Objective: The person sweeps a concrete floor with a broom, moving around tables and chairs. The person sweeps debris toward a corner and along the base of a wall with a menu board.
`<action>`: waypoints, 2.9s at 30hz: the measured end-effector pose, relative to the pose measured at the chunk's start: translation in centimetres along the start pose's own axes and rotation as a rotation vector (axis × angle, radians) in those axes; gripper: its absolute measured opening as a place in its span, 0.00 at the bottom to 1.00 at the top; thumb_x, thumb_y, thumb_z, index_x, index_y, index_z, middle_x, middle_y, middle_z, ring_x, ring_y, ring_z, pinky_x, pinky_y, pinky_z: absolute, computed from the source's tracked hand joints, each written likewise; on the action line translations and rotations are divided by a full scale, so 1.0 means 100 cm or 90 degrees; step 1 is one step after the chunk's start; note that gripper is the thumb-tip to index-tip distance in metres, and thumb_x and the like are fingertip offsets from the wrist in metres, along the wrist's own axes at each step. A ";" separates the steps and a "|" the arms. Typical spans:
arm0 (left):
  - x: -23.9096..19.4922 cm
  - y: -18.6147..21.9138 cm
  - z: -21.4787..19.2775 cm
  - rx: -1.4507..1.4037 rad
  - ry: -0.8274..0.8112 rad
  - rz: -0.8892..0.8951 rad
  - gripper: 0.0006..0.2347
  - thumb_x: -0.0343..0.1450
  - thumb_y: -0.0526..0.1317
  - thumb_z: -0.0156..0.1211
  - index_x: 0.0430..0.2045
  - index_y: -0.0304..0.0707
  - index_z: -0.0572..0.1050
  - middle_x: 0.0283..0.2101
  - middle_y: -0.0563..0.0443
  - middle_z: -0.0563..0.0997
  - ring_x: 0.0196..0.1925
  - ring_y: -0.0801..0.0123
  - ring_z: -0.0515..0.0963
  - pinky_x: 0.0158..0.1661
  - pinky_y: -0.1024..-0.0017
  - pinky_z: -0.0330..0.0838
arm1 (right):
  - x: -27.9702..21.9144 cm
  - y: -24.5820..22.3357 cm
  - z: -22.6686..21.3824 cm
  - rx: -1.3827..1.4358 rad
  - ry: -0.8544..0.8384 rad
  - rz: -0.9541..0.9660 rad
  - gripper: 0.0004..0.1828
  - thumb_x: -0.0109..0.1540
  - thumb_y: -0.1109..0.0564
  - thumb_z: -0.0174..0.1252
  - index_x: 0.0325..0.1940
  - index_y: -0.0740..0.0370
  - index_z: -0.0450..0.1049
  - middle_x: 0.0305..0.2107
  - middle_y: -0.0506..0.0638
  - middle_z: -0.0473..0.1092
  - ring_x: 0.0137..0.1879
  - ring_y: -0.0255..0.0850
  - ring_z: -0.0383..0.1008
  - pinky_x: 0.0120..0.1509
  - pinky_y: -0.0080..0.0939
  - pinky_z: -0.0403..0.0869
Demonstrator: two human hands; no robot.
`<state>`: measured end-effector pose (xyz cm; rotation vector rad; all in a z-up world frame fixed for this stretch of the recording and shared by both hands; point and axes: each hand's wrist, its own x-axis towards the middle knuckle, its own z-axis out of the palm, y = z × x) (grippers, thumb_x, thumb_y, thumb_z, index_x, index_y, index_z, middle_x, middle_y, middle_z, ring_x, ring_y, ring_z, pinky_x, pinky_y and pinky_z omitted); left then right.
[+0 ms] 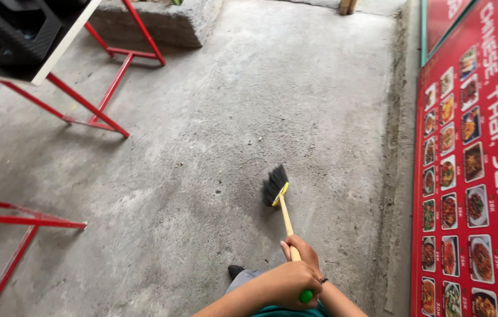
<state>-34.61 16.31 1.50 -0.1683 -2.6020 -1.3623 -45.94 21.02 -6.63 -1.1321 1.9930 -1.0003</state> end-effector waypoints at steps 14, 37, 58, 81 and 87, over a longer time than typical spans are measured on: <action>-0.110 0.148 -0.128 0.016 0.340 -0.246 0.13 0.69 0.36 0.66 0.13 0.37 0.71 0.20 0.47 0.74 0.26 0.58 0.76 0.32 0.63 0.70 | 0.013 -0.095 0.093 -0.096 -0.501 -0.447 0.09 0.55 0.49 0.63 0.26 0.54 0.73 0.25 0.51 0.74 0.35 0.55 0.76 0.36 0.54 0.72; -0.204 0.056 -0.078 -0.206 0.664 -0.326 0.09 0.70 0.32 0.65 0.21 0.28 0.73 0.31 0.45 0.80 0.38 0.58 0.81 0.45 0.62 0.77 | 0.078 -0.065 0.149 -0.334 -0.308 -0.466 0.12 0.58 0.49 0.61 0.21 0.53 0.74 0.23 0.48 0.74 0.31 0.51 0.78 0.35 0.50 0.75; -0.180 0.037 -0.121 0.120 0.675 -0.533 0.13 0.70 0.41 0.68 0.21 0.36 0.69 0.28 0.48 0.75 0.38 0.52 0.78 0.44 0.57 0.71 | 0.112 -0.122 0.255 -0.264 -0.744 -0.499 0.16 0.63 0.39 0.58 0.33 0.51 0.77 0.29 0.51 0.77 0.36 0.54 0.78 0.38 0.53 0.75; -0.170 0.090 -0.196 0.199 0.965 -0.484 0.12 0.71 0.33 0.62 0.15 0.36 0.70 0.22 0.48 0.77 0.29 0.63 0.80 0.42 0.63 0.76 | 0.169 -0.249 0.229 -0.193 -0.851 -0.597 0.17 0.55 0.39 0.66 0.29 0.54 0.76 0.25 0.51 0.76 0.32 0.53 0.78 0.34 0.51 0.75; -0.148 -0.005 -0.191 0.231 0.831 -0.614 0.15 0.71 0.38 0.65 0.16 0.35 0.66 0.24 0.46 0.74 0.33 0.53 0.76 0.42 0.58 0.70 | 0.196 -0.192 0.282 -0.361 -0.895 -0.538 0.17 0.62 0.35 0.58 0.36 0.48 0.75 0.28 0.49 0.77 0.37 0.51 0.80 0.39 0.53 0.75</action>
